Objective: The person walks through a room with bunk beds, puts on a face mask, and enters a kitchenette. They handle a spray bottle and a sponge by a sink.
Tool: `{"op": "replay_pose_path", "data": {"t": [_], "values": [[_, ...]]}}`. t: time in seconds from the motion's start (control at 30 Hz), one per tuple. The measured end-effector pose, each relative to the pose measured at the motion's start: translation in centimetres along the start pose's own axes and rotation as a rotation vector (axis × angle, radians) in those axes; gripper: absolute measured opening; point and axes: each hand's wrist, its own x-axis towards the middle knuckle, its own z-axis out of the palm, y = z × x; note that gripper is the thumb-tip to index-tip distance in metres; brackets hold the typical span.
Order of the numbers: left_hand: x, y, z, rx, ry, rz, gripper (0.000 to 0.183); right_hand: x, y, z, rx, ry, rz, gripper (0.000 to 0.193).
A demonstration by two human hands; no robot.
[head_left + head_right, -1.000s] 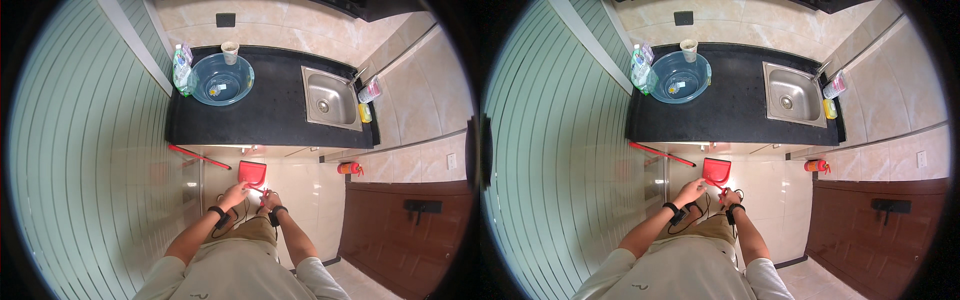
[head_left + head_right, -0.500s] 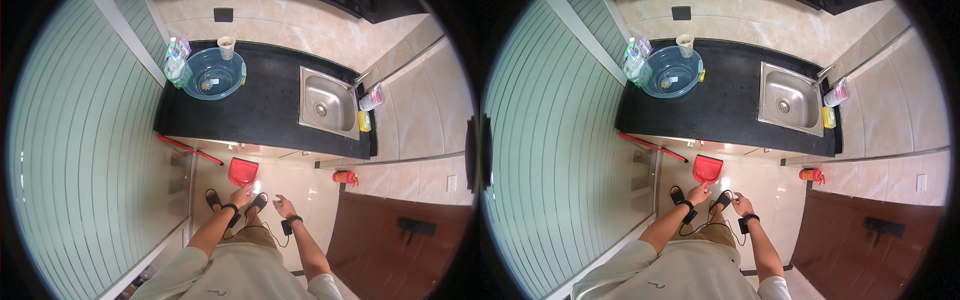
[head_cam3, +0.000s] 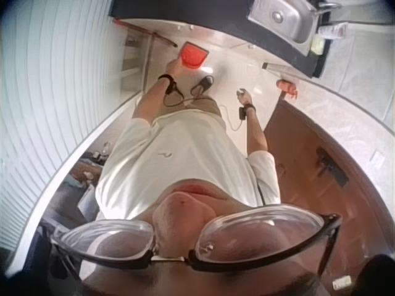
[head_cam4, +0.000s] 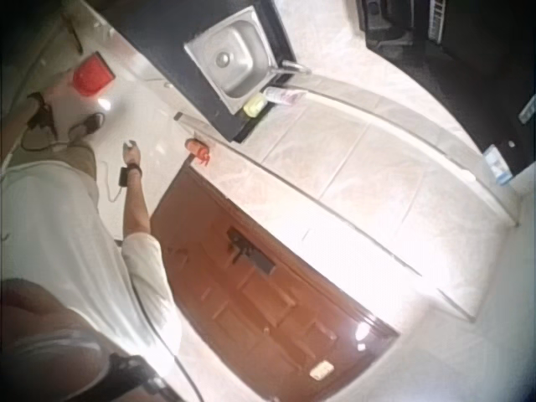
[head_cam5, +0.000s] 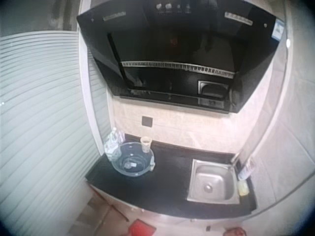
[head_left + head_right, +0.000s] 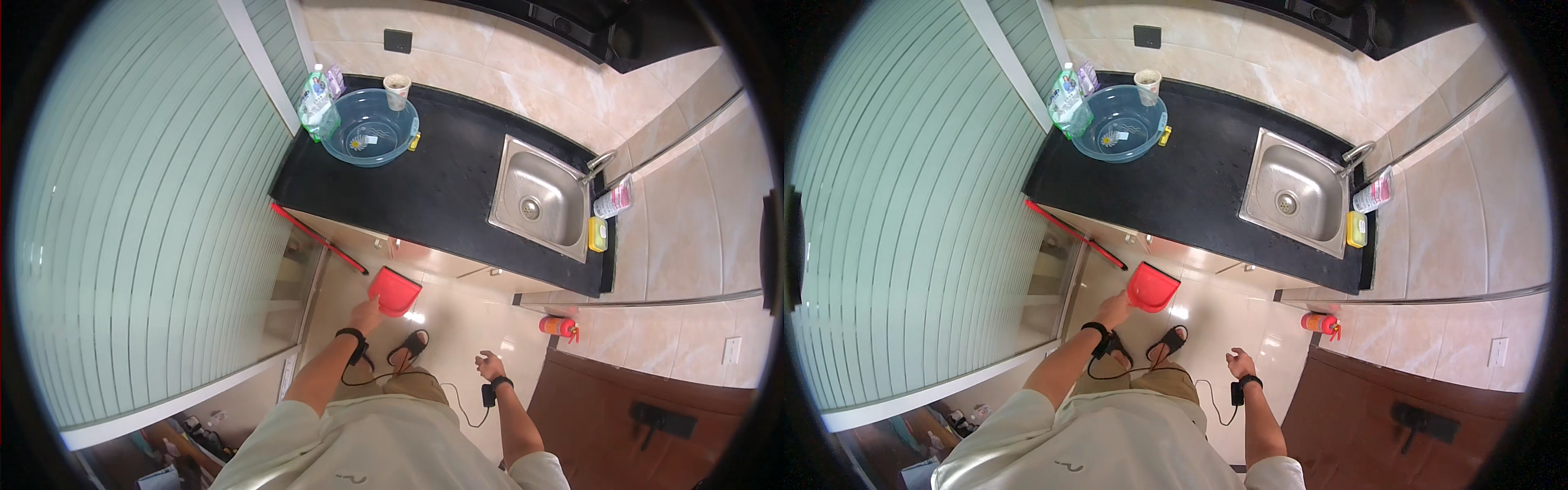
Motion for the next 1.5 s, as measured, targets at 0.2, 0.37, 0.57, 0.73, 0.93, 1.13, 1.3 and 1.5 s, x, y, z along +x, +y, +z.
{"op": "replay_pose_path", "data": {"t": [0.2,0.37,0.57,0.73,0.93,1.13,1.3,1.5], "values": [[-1.3,-2.2,-1.8,-0.061,-0.071,-0.003,0.046,1.3,0.2,2.2,-0.033,-0.003,-0.038,0.054],[-2.8,-14.1,1.0,-0.137,0.149,-0.060,0.029,-1.1,-10.2,5.7,-0.082,-0.124,-0.127,0.051],[-4.6,-13.6,-2.7,-0.160,0.077,-0.100,0.024,-3.0,-12.1,6.8,-0.180,-0.083,-0.174,0.052],[-5.2,-19.7,-3.9,-0.160,0.172,-0.152,0.025,-4.2,-14.7,8.5,-0.145,-0.090,-0.236,0.050],[-4.7,-20.1,-6.1,-0.212,0.137,-0.224,0.029,-5.7,-12.0,8.2,-0.100,-0.029,-0.171,0.051],[-4.1,-22.9,-6.6,-0.142,0.251,-0.155,0.035,-8.9,-13.0,8.3,0.070,-0.095,-0.069,0.051],[-2.8,-20.8,-7.8,-0.212,0.175,-0.226,0.038,-11.4,-13.5,7.9,0.087,-0.046,-0.051,0.047],[-1.8,-23.0,-6.8,-0.189,0.272,-0.202,0.053,-13.6,-15.0,8.3,0.131,-0.028,-0.074,0.045]]}}
